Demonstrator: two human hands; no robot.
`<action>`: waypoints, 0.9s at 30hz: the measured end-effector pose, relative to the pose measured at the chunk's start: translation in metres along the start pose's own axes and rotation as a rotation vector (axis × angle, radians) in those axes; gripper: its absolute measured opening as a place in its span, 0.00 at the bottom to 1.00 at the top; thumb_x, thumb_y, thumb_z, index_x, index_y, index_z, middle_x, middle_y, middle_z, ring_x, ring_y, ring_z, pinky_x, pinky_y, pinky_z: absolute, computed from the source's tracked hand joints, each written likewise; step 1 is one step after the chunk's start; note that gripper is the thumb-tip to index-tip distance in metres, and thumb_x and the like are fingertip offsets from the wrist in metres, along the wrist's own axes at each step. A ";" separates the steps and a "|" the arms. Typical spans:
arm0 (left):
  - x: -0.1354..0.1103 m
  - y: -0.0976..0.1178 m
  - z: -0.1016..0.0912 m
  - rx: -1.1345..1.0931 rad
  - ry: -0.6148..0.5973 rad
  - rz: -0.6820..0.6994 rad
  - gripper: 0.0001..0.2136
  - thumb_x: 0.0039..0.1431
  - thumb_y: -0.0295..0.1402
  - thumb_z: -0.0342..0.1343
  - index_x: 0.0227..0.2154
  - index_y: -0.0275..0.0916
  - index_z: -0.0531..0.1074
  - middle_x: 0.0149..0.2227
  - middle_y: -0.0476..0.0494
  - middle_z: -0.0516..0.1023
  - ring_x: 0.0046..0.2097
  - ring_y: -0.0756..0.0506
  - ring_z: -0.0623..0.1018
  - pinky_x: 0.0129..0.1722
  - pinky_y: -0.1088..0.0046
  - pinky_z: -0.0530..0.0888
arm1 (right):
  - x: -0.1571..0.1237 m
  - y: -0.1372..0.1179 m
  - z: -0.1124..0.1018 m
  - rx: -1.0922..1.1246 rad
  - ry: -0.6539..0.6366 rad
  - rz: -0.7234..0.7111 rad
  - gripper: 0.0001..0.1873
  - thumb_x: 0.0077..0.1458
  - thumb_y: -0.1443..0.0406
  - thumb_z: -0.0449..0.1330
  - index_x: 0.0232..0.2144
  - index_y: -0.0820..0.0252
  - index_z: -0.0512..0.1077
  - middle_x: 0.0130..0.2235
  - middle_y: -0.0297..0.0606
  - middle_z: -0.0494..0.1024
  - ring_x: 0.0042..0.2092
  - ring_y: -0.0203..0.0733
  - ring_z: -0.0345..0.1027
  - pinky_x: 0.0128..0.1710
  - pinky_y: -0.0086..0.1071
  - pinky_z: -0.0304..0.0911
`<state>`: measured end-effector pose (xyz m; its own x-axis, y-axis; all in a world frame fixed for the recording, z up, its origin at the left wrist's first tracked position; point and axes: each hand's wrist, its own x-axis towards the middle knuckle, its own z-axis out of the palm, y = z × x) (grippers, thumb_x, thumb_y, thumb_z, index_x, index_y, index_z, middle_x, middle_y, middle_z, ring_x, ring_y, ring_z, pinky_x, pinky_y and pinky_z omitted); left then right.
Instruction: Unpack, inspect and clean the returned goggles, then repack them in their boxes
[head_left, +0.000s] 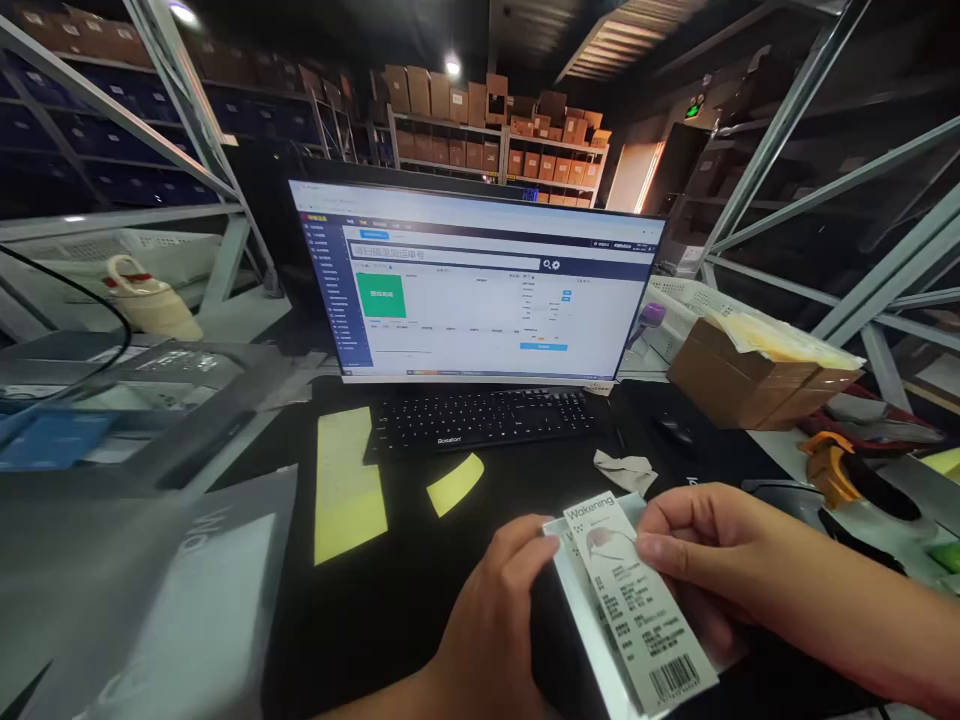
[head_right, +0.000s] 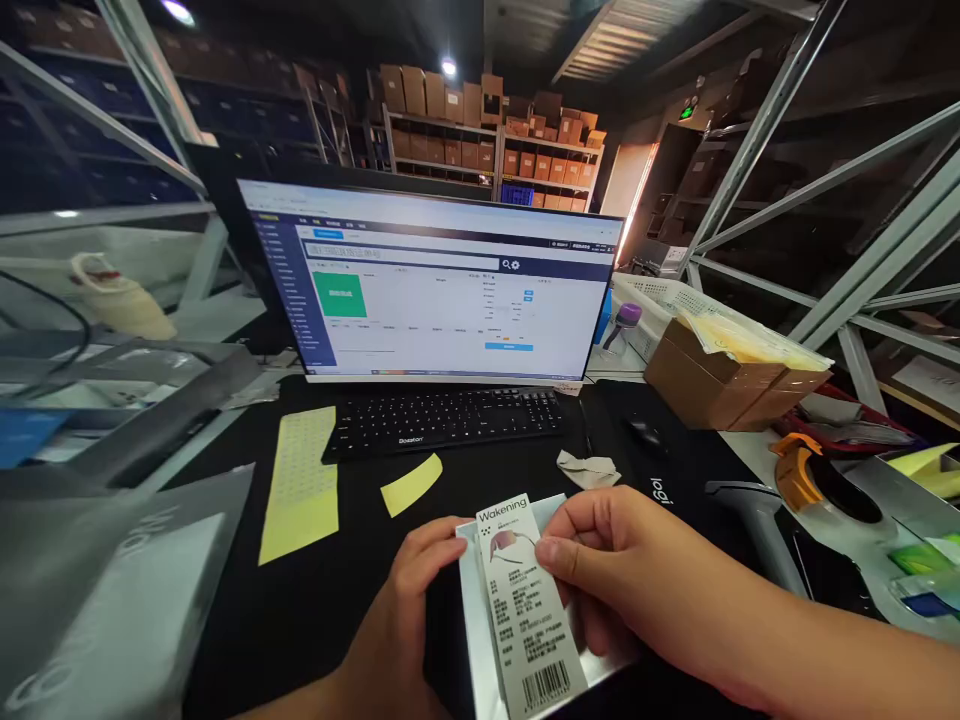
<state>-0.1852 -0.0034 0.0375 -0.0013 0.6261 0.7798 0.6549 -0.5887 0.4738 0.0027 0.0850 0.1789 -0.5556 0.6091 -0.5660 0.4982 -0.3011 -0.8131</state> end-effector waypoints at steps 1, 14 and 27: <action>0.001 -0.001 0.000 0.018 0.012 0.012 0.33 0.61 0.47 0.57 0.60 0.30 0.55 0.55 0.27 0.66 0.57 0.38 0.73 0.50 0.62 0.78 | 0.000 -0.002 0.001 -0.005 0.003 0.022 0.28 0.47 0.43 0.70 0.28 0.61 0.70 0.21 0.28 0.71 0.20 0.28 0.59 0.20 0.23 0.52; 0.002 -0.011 -0.003 0.052 -0.002 0.081 0.30 0.68 0.53 0.48 0.58 0.30 0.58 0.54 0.30 0.68 0.56 0.42 0.74 0.50 0.69 0.78 | 0.003 -0.012 0.007 -0.007 -0.010 0.156 0.26 0.46 0.46 0.71 0.26 0.61 0.69 0.18 0.26 0.67 0.18 0.26 0.57 0.18 0.20 0.49; 0.005 -0.009 -0.005 0.095 0.000 0.090 0.28 0.69 0.53 0.45 0.56 0.30 0.60 0.53 0.30 0.69 0.54 0.43 0.75 0.49 0.70 0.79 | 0.005 -0.013 0.008 -0.008 0.008 0.175 0.25 0.45 0.46 0.71 0.26 0.61 0.69 0.18 0.27 0.69 0.18 0.26 0.59 0.18 0.20 0.52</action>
<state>-0.1952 0.0029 0.0395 0.0603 0.5730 0.8174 0.7208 -0.5914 0.3615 -0.0113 0.0860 0.1856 -0.4546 0.5538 -0.6976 0.5921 -0.3972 -0.7012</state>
